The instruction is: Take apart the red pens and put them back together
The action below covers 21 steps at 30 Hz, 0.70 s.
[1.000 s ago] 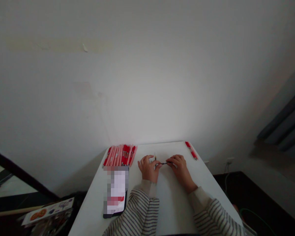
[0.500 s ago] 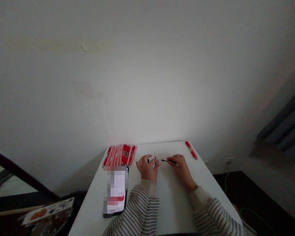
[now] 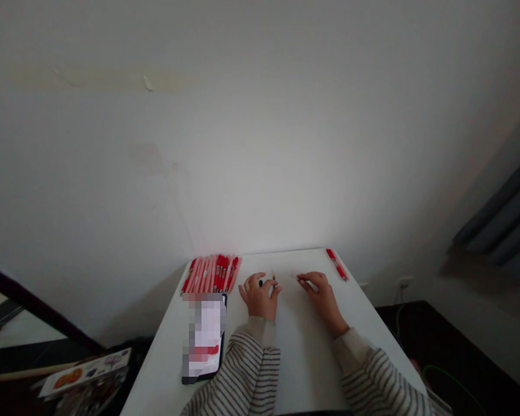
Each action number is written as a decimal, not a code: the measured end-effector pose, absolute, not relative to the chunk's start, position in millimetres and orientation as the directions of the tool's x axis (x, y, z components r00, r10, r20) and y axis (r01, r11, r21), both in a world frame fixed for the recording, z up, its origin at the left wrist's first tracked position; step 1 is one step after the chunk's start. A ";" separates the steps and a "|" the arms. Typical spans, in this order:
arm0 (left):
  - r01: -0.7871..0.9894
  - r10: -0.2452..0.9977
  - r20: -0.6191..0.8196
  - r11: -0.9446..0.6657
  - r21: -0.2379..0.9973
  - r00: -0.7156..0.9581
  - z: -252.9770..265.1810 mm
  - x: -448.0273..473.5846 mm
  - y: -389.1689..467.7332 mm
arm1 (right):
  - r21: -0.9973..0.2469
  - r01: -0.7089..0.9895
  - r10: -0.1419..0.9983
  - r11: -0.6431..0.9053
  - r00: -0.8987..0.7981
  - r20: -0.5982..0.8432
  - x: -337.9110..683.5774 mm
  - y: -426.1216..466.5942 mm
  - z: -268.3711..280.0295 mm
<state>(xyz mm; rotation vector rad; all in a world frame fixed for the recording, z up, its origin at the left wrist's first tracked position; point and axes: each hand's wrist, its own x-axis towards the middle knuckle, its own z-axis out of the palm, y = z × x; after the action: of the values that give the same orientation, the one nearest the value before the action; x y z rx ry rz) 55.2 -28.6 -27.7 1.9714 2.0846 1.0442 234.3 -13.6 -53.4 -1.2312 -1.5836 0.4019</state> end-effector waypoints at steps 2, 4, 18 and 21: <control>0.850 0.908 0.383 -0.061 0.523 -0.170 -27.9 55.3 -28.7 | -0.777 0.485 0.857 0.401 0.100 0.505 234.0 -14.1 -53.1; 0.851 0.906 0.384 -0.053 0.522 -0.179 -27.9 55.5 -28.9 | -0.793 0.471 0.860 0.388 0.125 0.495 233.8 -15.0 -52.3; 0.871 0.911 0.368 -0.020 0.490 -0.186 -25.1 56.2 -31.0 | -0.599 0.662 0.786 0.451 0.023 0.617 234.7 -12.3 -54.0; 0.870 0.912 0.361 -0.008 0.494 -0.196 -26.6 56.3 -30.2 | -0.528 0.727 0.788 0.439 -0.029 0.616 235.4 -10.5 -54.2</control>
<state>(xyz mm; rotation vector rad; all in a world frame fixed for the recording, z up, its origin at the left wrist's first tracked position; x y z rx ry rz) 56.3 -30.2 -26.6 1.9488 2.1646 0.9887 235.4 -10.5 -54.2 -1.3043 -1.7680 0.0824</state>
